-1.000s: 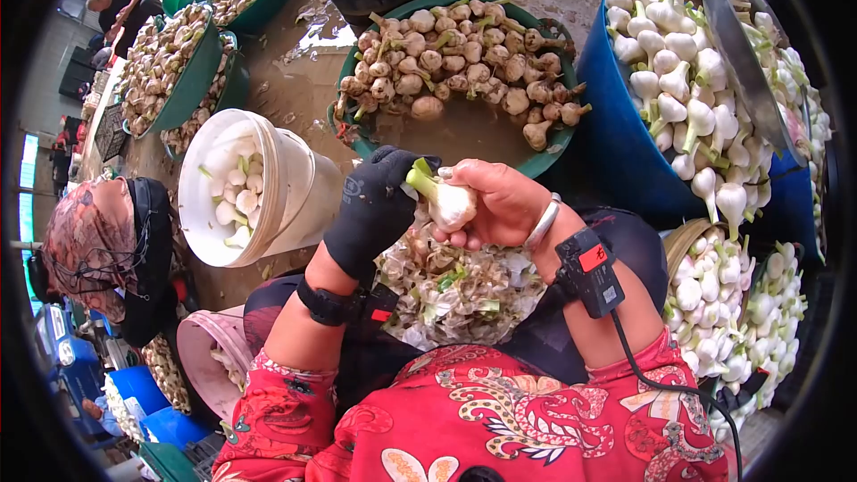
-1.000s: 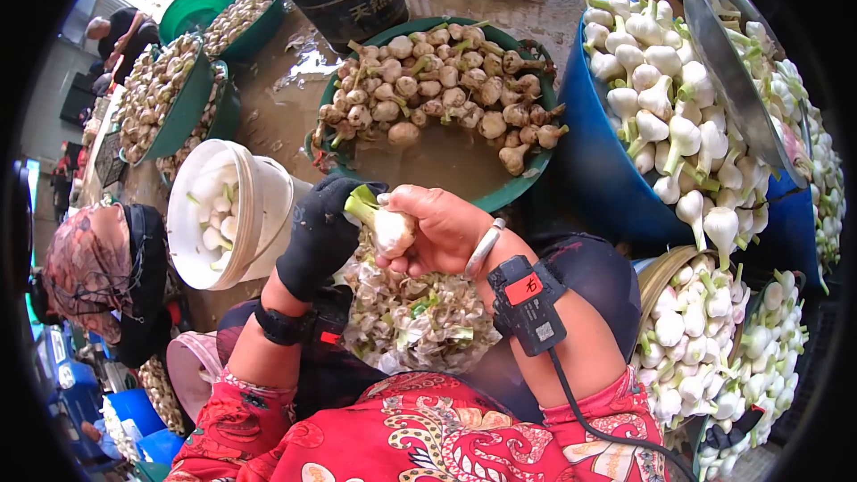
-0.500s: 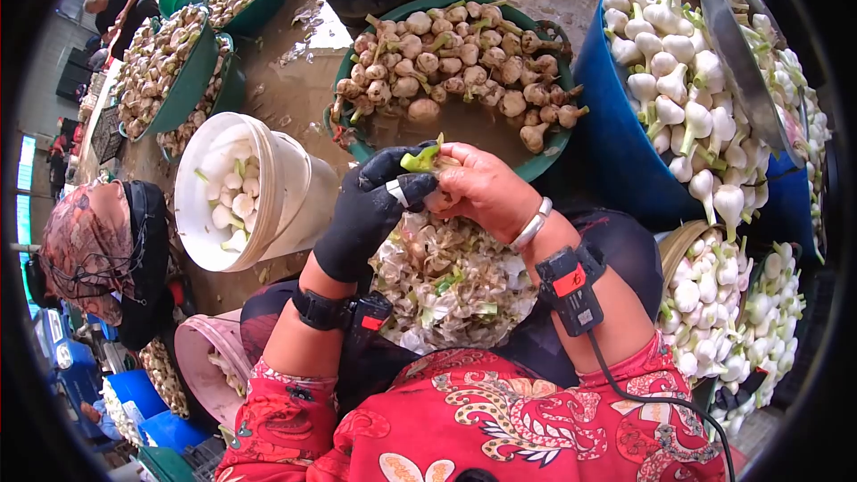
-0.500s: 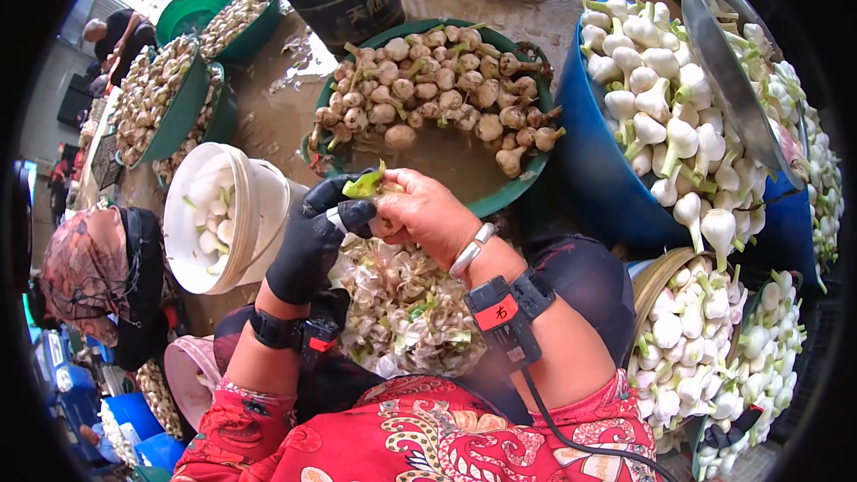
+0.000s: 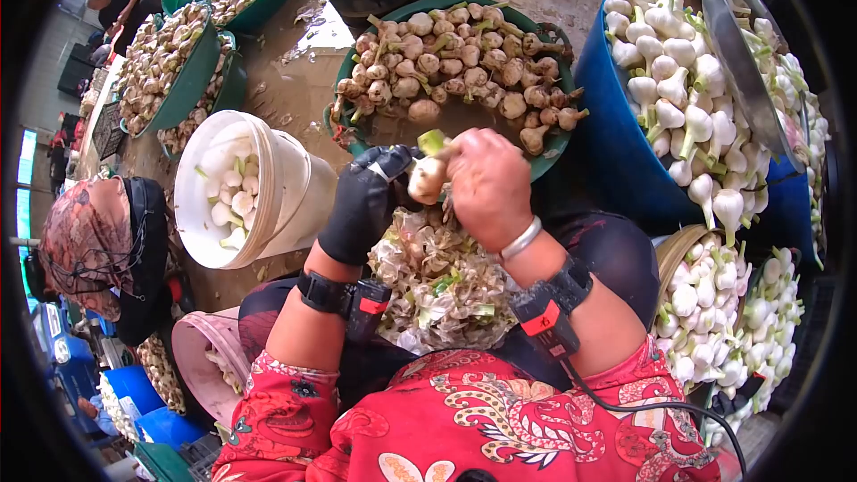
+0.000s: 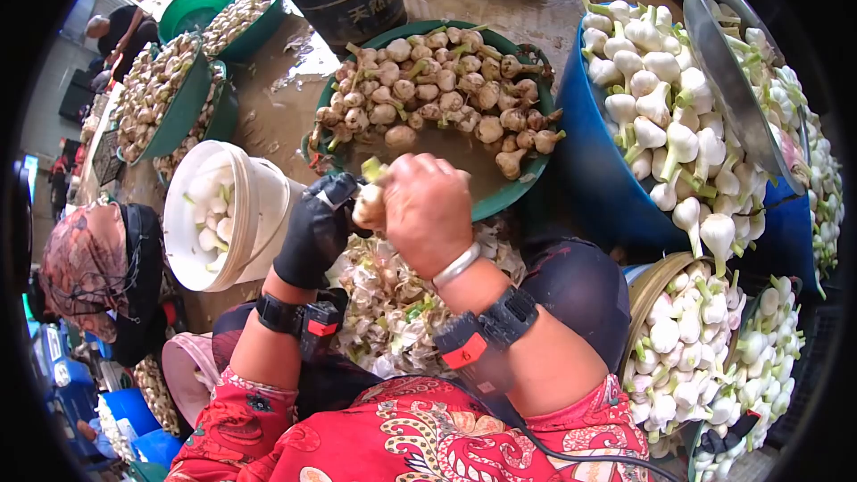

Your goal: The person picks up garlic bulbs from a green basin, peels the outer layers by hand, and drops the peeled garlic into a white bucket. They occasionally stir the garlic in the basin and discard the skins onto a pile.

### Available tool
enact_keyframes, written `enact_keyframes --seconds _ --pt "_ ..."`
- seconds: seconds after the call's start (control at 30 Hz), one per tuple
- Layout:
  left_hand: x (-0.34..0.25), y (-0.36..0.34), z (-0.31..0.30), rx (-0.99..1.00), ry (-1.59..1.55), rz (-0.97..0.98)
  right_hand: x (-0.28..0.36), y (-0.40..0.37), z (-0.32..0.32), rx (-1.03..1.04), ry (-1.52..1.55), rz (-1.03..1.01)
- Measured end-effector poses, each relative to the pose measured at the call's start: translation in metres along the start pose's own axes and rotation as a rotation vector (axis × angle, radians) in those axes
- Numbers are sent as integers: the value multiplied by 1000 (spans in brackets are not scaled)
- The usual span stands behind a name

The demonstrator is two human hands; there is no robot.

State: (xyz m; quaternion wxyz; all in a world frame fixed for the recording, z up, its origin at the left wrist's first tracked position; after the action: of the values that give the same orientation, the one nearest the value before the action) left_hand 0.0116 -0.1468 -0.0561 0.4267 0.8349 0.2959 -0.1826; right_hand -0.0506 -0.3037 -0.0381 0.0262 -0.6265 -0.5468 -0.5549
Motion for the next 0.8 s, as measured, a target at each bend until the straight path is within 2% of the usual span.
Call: enact_keyframes --seconds 0.03,0.1,0.13,0.17,0.23,0.3,0.33,0.37,0.4,0.43,0.47,0.5,0.53,0.57,0.6,0.63,0.7,0.73,0.77,0.8 --pt "7 0 -2 -59 7 47 11 0 -2 52 62 -218" --pt "12 1 -13 -21 67 -64 22 -12 -1 261 244 -267" --pt "9 3 -17 -111 -106 -267 26 -18 -4 350 329 -211" --pt "23 1 -20 -107 22 -139 18 -23 -4 431 373 -98" --pt "32 -8 -17 -203 -530 -772 -2 -4 -21 432 470 98" --pt "31 -4 -26 -214 -556 -810 -19 24 -50 118 858 731" --pt "30 -4 -29 -223 -582 -850 -18 41 -60 89 985 768" --pt "30 -7 -28 -220 -580 -849 -17 49 -67 50 1112 807" --pt "31 -7 -25 -204 -481 -662 -18 43 -65 137 705 708" --pt "30 -6 -22 -188 -384 -473 -20 27 -46 302 732 704" --pt "28 -7 -20 -170 -289 -290 -25 11 -30 575 615 648" --pt "22 -4 -18 -160 -294 -291 -18 -1 -18 720 465 609" --pt "10 1 -17 -108 -207 -305 -10 -5 -9 629 438 611" --pt "4 1 -15 -59 -120 -320 -10 -5 -3 623 401 521" --pt "21 -2 -3 -153 -526 -917 -11 -7 2 569 345 513" --pt "21 -4 -4 -152 -528 -919 -10 -7 6 515 291 502" --pt "-8 5 -14 -6 98 -7 -13 -9 11 450 284 498" --pt "0 -5 -11 34 -59 -257 -20 -11 17 428 371 521" --pt "-3 -5 -12 35 -58 -256 -24 -13 21 406 460 542" --pt "-7 -3 -14 38 -123 -305 -20 -11 21 402 711 717"
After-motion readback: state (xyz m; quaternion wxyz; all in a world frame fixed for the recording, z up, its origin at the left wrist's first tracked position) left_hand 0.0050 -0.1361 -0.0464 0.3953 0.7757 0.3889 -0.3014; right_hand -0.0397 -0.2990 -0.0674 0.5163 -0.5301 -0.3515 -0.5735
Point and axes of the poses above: each hand's wrist, its own y-axis towards the middle knuckle, its own z-axis out of the palm, x = y × z, the point moved 3 cm from there along y, towards the middle knuckle, and after that the axes turned 15 degrees about -x, right-handed, at the moved point
